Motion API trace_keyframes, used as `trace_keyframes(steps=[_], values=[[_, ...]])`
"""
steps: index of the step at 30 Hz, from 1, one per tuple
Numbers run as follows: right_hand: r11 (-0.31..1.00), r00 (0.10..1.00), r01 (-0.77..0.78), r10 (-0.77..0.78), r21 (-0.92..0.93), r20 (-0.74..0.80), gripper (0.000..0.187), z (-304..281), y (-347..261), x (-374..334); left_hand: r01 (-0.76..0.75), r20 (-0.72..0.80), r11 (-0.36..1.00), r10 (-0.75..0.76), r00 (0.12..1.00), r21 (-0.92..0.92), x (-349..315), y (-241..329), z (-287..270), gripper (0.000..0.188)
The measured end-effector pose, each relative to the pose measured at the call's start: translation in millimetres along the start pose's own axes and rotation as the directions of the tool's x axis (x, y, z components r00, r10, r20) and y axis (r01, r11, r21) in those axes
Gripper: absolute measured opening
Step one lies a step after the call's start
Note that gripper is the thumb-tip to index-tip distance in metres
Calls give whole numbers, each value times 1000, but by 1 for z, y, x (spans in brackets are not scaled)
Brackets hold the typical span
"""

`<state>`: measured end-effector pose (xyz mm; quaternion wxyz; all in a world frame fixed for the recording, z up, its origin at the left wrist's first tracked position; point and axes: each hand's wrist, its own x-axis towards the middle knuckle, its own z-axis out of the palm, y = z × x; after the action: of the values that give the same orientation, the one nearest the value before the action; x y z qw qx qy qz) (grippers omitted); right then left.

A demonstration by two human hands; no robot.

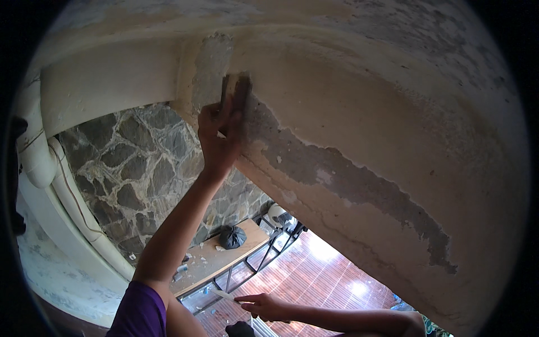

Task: The person scrapes a section of a wall or ceiling arch using a handheld scraper. They repeatedly remove loose material from the surface, occasionally pausing to clear debris from the tool. The work progresses along the curved arch and near a vertical pipe.

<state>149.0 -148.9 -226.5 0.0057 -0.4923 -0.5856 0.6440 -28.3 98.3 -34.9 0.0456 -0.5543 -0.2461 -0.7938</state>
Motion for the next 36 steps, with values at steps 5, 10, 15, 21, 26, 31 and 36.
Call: trace_keyframes(steps=[5, 10, 15, 21, 26, 31, 36], values=[[1000, 999, -31, 31, 4, -20, 45, 1, 1, -1, 252, 116, 963, -241, 964, -94, 8, 3, 0, 37], [1000, 998, 6, -7, -29, -56, 43, 3, 3, -2, -7, -72, 992, 16, 997, 125, 7, 8, 5, 28], [998, 998, -26, 23, -60, -57, 44, 4, 2, -1, 72, -51, 987, -65, 997, 141, 4, 13, 3, 35], [998, 995, -50, 47, -30, -89, 43, 2, 3, 0, 167, -61, 980, -161, 985, 112, 4, 15, -1, 42], [998, 999, 43, -44, -39, -32, 44, 2, 3, -3, 52, 15, 989, -54, 998, 136, 6, 18, -5, 37], [1000, 999, -19, 18, -21, -48, 45, 2, -1, -5, 100, 52, 990, -106, 993, 97, 6, 22, -3, 45], [1000, 998, -13, 12, -22, -54, 45, 2, -2, -5, 142, -82, 985, -135, 987, 93, 6, 17, 1, 44]])
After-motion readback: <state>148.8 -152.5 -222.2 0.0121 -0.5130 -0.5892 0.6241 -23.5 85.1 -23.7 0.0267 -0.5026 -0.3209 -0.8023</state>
